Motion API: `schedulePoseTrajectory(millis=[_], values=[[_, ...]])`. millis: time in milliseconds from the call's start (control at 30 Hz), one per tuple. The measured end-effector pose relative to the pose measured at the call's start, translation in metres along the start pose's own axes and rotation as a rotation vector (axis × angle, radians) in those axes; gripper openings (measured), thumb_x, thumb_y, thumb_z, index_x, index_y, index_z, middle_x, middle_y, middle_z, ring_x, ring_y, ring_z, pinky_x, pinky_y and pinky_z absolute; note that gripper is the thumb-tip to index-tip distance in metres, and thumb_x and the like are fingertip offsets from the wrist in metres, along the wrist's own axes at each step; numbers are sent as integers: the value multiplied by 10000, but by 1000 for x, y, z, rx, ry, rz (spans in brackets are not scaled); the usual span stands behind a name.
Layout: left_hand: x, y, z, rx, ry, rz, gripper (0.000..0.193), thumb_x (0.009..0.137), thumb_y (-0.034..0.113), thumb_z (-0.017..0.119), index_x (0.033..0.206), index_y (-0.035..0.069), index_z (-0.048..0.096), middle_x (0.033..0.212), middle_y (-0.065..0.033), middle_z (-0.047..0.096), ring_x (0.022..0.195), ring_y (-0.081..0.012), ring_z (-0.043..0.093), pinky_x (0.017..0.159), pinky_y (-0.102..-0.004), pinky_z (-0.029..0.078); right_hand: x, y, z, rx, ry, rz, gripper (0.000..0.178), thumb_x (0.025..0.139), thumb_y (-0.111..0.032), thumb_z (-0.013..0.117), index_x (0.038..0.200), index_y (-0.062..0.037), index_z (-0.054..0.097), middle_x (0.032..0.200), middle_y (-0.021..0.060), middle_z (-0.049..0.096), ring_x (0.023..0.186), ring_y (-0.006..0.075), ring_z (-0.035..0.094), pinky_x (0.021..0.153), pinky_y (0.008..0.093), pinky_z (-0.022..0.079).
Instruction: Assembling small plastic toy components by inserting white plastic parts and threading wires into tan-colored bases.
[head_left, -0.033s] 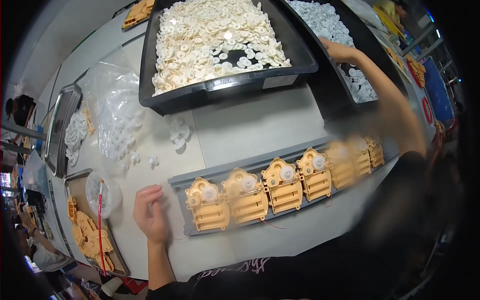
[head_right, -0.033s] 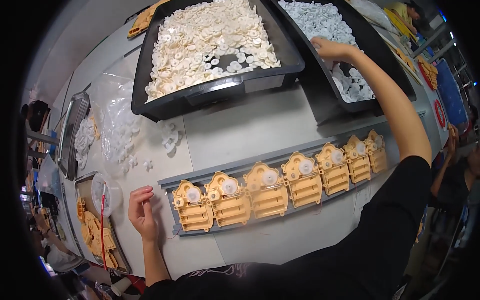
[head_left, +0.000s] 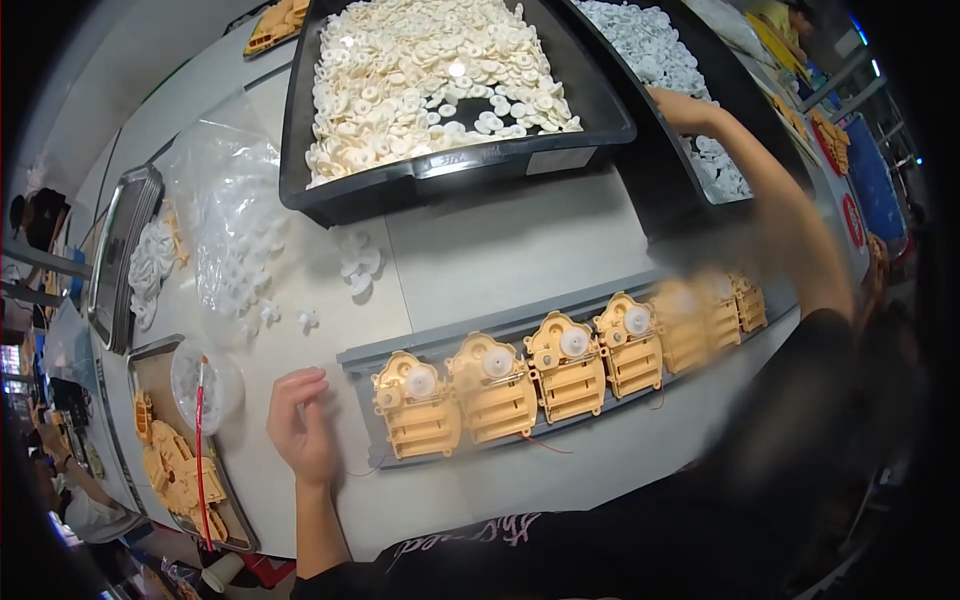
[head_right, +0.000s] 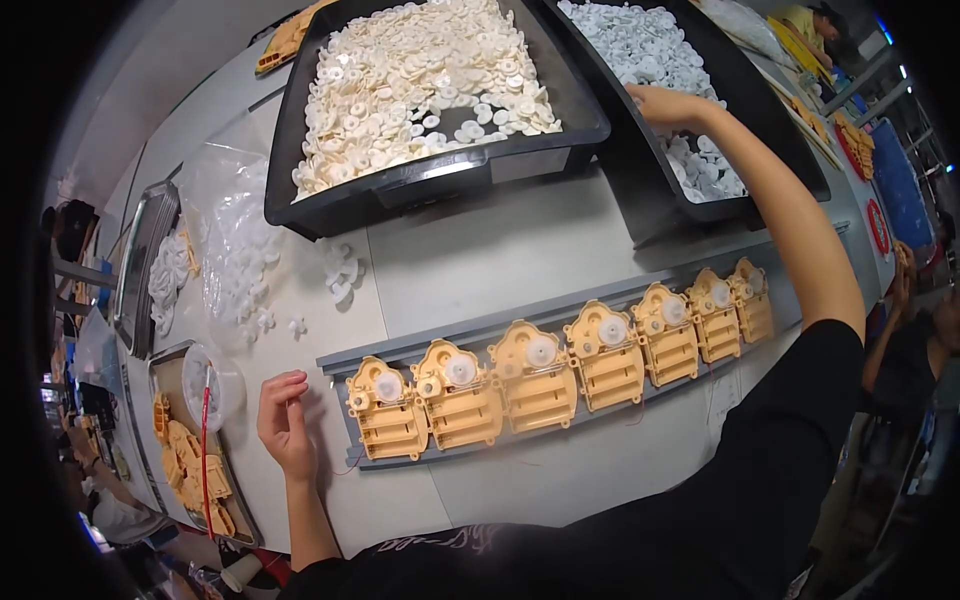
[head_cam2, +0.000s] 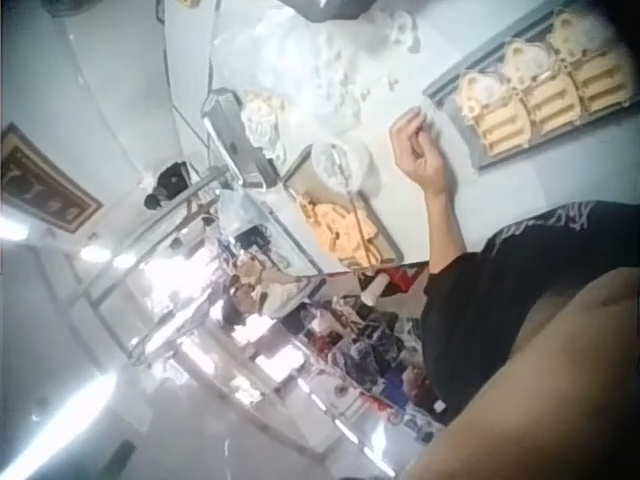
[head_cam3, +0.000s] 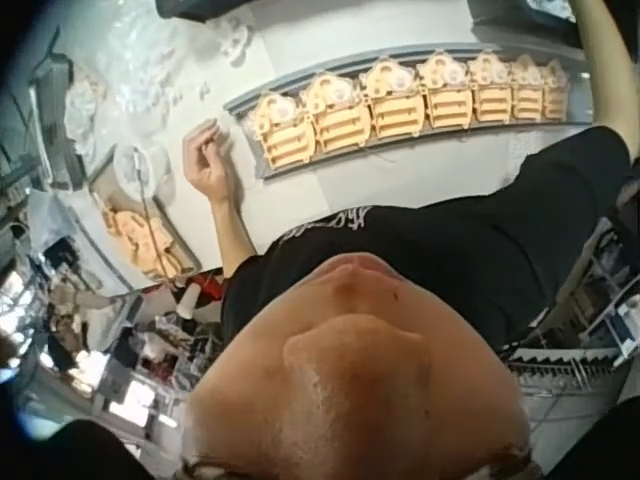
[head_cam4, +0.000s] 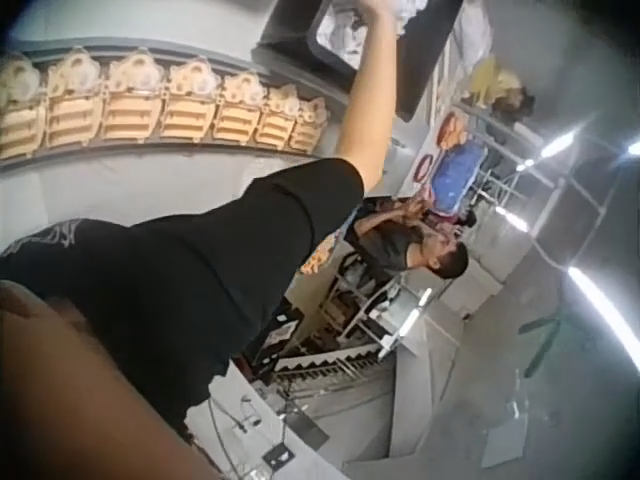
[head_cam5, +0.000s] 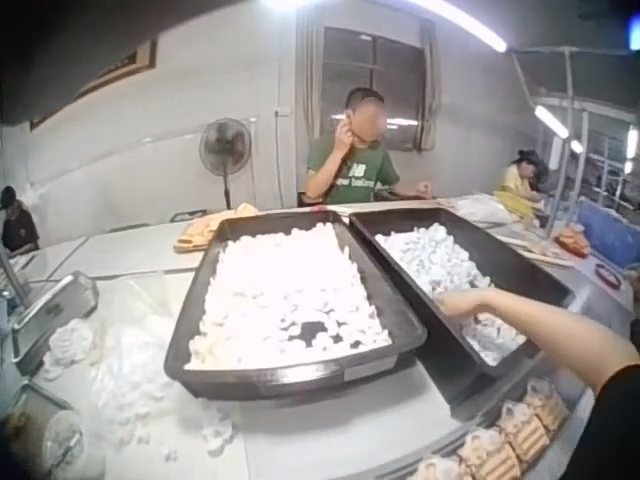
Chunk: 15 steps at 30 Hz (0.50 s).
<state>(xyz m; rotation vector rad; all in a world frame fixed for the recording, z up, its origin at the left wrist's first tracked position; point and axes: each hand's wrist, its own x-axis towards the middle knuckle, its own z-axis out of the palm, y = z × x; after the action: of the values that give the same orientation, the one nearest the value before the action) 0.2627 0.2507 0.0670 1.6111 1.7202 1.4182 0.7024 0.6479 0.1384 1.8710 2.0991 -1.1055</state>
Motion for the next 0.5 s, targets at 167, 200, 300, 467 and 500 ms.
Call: schedulePoseTrajectory(millis=[167,200,300,467,500], values=[[-3,8,-2,-98,6,-19,140,865,-31,473,911,-28,605,1013,-139,601,995,-221,564,890,-310,434,-33,31,7,-121,320,-280,336,852,-182,602,1147,-62,495,866,117,591,741,163,549,657,305,459],[-5,9,-4,-115,15,-27,141,867,-27,471,910,-27,605,1009,-138,601,995,-217,562,891,-309,432,-43,20,9,-160,344,-251,320,856,-198,611,1122,-58,500,832,103,584,728,160,528,641,305,451],[-6,14,-7,-217,44,-19,139,871,-4,470,905,-25,603,1003,-138,602,975,-206,557,874,-306,432,-56,23,1,-83,371,-250,345,849,-253,661,1088,-55,509,789,62,559,663,117,502,581,270,422],[-6,26,-7,-375,19,-19,142,872,16,466,910,-23,597,999,-138,602,935,-195,548,837,-305,434,-60,24,0,69,452,-74,374,826,-258,711,1085,-55,532,721,29,551,573,91,491,513,252,405],[-5,27,-7,-428,5,-28,142,871,21,466,913,-24,595,997,-138,602,923,-194,547,826,-305,434,-59,24,2,-29,443,-119,359,818,-237,709,1086,-54,555,722,31,566,544,81,486,478,240,389]])
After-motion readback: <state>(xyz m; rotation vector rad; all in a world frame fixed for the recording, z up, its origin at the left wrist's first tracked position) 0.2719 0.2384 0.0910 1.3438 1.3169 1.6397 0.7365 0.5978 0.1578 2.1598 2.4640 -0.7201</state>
